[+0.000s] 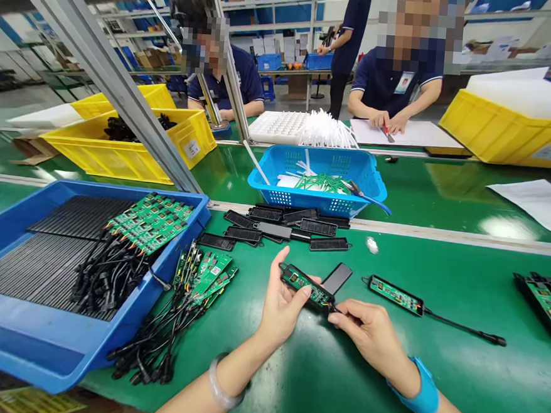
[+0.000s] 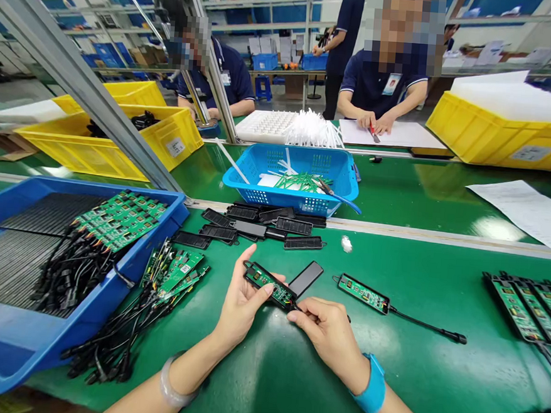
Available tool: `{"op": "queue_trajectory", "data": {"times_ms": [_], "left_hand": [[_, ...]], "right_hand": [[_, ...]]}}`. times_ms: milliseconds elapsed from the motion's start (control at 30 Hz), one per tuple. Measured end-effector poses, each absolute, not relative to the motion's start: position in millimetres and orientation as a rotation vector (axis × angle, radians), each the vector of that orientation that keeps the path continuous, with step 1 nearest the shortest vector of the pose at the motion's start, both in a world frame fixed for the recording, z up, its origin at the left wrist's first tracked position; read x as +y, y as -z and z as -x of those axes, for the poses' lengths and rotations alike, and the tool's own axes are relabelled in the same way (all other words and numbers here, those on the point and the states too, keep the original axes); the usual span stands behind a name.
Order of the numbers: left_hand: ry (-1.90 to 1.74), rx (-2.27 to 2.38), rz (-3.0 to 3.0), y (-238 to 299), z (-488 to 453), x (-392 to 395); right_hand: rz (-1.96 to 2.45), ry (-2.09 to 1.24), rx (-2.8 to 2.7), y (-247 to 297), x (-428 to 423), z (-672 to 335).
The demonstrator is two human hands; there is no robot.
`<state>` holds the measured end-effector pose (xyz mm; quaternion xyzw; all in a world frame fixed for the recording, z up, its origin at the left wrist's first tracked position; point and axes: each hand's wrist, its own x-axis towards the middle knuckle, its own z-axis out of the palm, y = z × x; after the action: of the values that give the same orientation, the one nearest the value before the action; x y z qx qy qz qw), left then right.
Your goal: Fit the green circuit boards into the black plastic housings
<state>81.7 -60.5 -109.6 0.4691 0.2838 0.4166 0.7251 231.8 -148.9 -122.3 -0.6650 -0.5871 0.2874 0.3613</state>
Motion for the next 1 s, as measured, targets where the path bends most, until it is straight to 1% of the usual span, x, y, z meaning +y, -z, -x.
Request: {"op": "queue_trajectory", "data": {"times_ms": [267,567,733,833,900,1000], "left_hand": [[-0.923,0.626,-1.088,110.9,-80.5,-61.2],[-0.934,0.568,-1.080,111.0,-79.5,-60.9],[-0.867,0.554,-1.094,111.3,-78.5,-63.9],[-0.806,0.593,-1.031,110.3,-77.8,-60.8],[-0.705,0.630,-0.979,109.3,-77.6,-58.1],[-0.519,0.647,-0.982,108.9,-78.1,-57.1]], "right_hand": [[1.638,-0.738,-1.554,120.3,-149.0,-226.0],[1.652,-0.938,-1.438,114.6,-147.9,-223.8],[1.692,-0.874,-1.503,110.3,-147.3,-222.7],[1.659,-0.894,-1.563,107.2,-149.5,-223.8],[1.617,-0.820,-1.598,106.4,-151.7,-225.0],[1.546,-0.523,-1.652,109.2,-154.1,-226.7]]}}
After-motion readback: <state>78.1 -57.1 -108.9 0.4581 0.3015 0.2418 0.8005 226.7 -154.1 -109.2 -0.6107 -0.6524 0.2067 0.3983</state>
